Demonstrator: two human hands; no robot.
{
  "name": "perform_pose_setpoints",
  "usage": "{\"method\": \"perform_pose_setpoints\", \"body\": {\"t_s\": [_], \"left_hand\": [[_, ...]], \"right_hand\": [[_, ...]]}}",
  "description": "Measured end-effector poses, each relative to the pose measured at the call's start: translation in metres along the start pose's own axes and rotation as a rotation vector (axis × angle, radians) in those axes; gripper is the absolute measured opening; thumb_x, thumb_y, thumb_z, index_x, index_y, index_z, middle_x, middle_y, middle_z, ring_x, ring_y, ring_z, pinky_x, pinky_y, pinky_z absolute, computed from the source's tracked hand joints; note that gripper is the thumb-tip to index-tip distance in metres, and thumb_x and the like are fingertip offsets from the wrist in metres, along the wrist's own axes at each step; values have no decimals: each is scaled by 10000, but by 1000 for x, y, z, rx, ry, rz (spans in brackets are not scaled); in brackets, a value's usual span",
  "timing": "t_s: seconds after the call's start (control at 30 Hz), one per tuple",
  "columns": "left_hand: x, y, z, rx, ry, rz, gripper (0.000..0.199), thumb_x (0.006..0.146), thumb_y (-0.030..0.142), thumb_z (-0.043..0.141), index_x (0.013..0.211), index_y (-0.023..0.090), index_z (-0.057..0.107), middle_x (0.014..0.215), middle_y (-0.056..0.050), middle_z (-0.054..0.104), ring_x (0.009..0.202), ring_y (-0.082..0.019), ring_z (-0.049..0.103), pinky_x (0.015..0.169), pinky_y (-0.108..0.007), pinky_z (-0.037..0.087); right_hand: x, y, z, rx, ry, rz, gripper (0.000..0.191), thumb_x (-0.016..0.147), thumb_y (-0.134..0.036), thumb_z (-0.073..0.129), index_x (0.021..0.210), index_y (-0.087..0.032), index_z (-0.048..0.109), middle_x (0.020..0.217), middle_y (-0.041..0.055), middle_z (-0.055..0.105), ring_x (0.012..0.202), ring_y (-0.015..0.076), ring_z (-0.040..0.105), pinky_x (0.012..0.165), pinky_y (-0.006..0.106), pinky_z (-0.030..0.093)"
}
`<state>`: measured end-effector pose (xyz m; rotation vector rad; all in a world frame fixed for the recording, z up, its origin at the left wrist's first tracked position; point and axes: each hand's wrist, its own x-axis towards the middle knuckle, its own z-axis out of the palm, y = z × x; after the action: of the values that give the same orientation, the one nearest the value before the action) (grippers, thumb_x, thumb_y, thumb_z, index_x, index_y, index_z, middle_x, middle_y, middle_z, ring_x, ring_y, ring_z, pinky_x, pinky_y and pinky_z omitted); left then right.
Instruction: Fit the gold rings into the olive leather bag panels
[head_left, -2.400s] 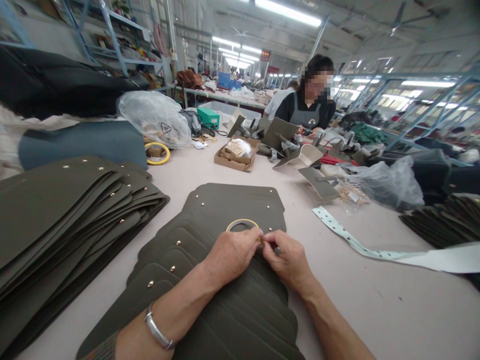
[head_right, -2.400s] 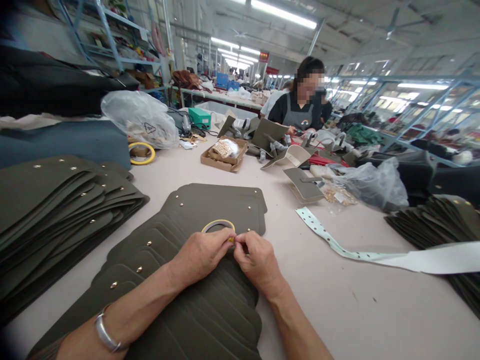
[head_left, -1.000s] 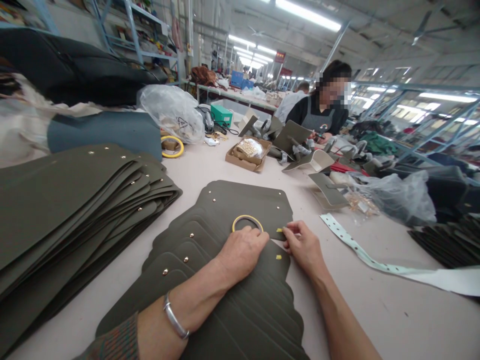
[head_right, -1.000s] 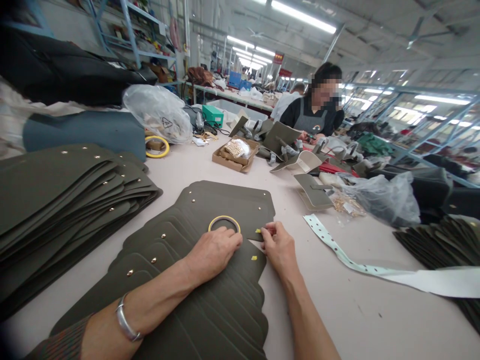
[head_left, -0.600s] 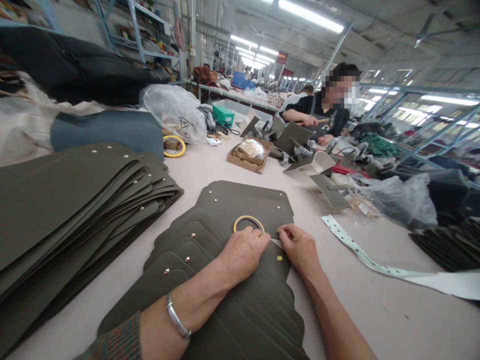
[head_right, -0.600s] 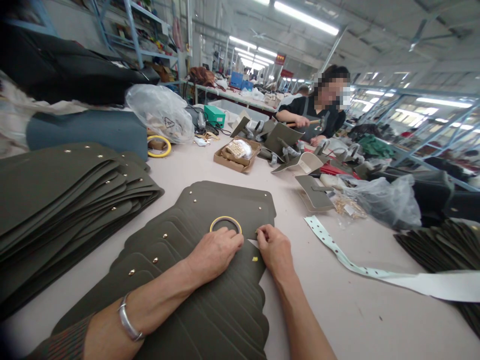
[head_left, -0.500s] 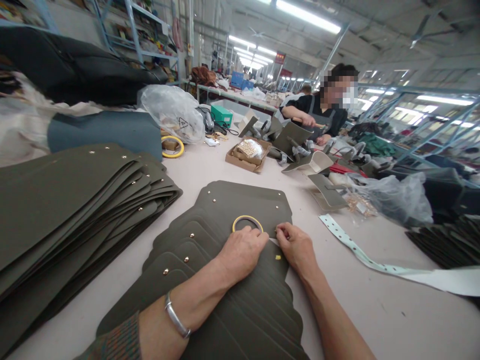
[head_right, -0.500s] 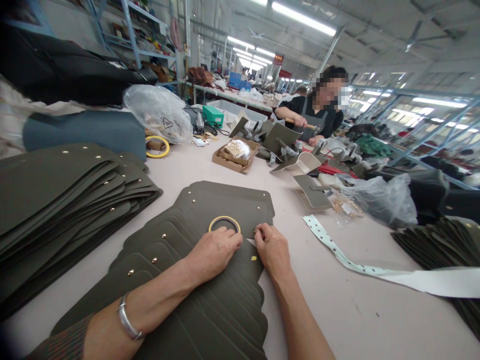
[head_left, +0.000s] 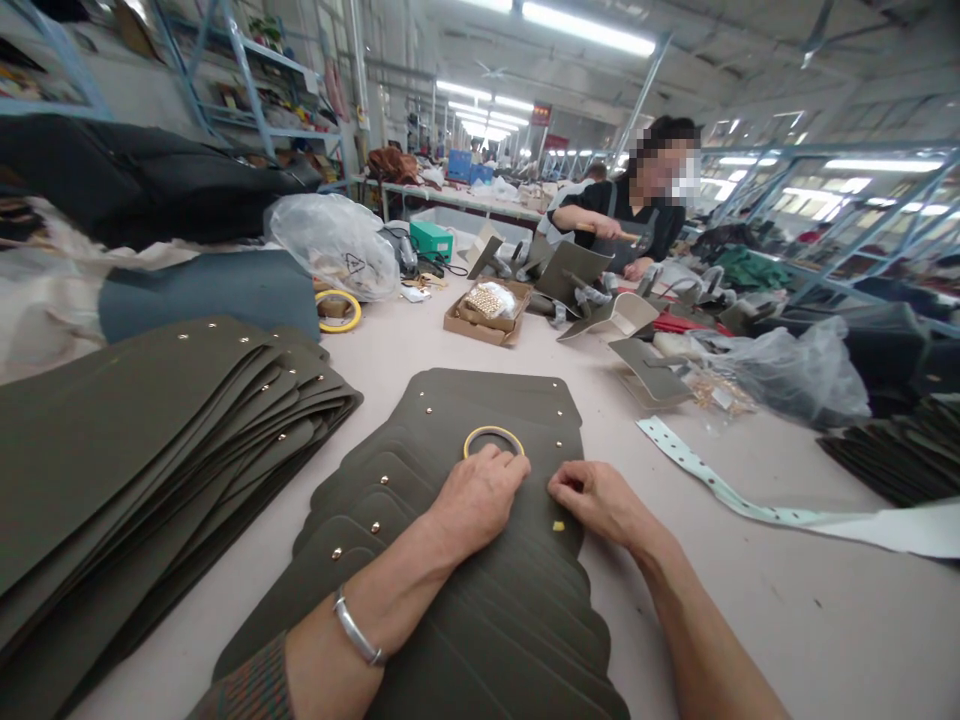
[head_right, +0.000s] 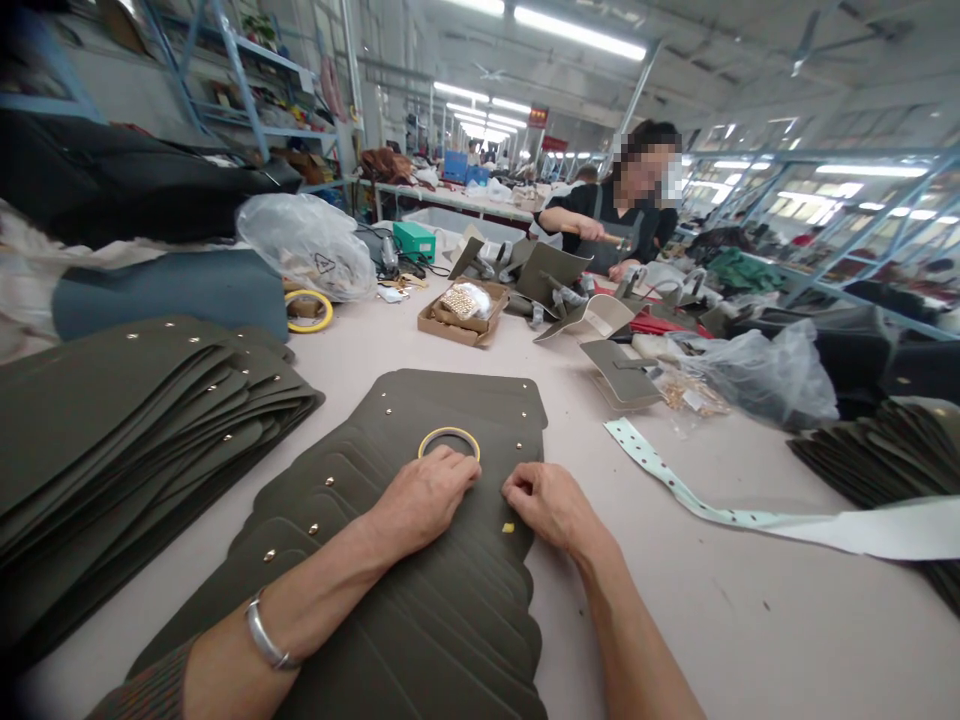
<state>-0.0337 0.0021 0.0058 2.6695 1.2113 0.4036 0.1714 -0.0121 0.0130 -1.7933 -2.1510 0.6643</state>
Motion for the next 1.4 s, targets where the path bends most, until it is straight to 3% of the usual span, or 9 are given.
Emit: {"method": "perform_pose_setpoints", "body": {"t_s": [0.13,0.37,0.6,0.7,0.83,1.03,1.13,1.27,1.4], "left_hand": [[0,3,0,25,-22,6,161,945,172,381,963,215,535,934,-30,619,923,-201,530,720,-286,480],[-1,4,-1,37,-28,26,172,958,192,365,962,205,537,946,-41,613,933,-201,520,780,-299,473],[-1,2,2,-8,-10,5,174,952,184,375,990,207,544,949,-42,611,941,-193,519,802,-294,471],[-2,2,1,-9,15,3,177,950,174,371,985,205,541,941,-40,611,928,-195,522,796,-300,476],[-2,3,0,-12,11,1,160,931,148,394,950,204,543,932,-41,617,907,-192,533,769,-293,484],[-1,2,1,-178,108,44,171,938,160,405,1003,205,557,943,-25,649,922,-167,586,832,-286,487],[-1,1,2,-336,183,86,225,958,184,400,1131,222,538,1054,-10,668,987,-133,613,897,-262,481],[-1,3,2,-343,190,112,426,948,173,426,1363,254,378,1201,-19,641,1088,-140,604,946,-292,487],[-1,4,3,-270,154,42,425,946,216,459,1358,230,358,1192,-53,647,997,-169,657,867,-302,530]], "right_hand": [[1,2,0,3,-41,44,163,752,-218,520,660,-196,653,601,-9,646,570,134,549,521,233,330],[11,9,8,126,14,174,68,689,-265,628,701,-202,650,597,-18,640,564,135,559,507,230,336],[6,20,9,281,125,193,228,760,-384,588,771,-174,675,606,-10,636,541,127,535,514,233,383],[-3,20,10,384,183,141,272,804,-397,540,794,-167,685,636,0,645,569,140,547,536,249,406],[-10,14,12,300,174,39,246,832,-357,526,821,-191,707,788,32,713,727,186,619,679,299,465],[-11,5,15,404,461,42,278,814,-390,575,922,-167,700,813,60,719,693,195,637,655,310,507],[-13,-5,17,510,414,-19,268,837,-379,574,966,-177,694,829,53,718,702,188,650,638,291,520],[-15,-17,20,423,363,-229,217,883,-300,534,1007,-201,683,981,64,707,881,191,651,773,296,513],[-13,-20,22,319,395,-324,175,900,-251,514,969,-208,669,931,60,698,856,178,642,773,293,502]]}}
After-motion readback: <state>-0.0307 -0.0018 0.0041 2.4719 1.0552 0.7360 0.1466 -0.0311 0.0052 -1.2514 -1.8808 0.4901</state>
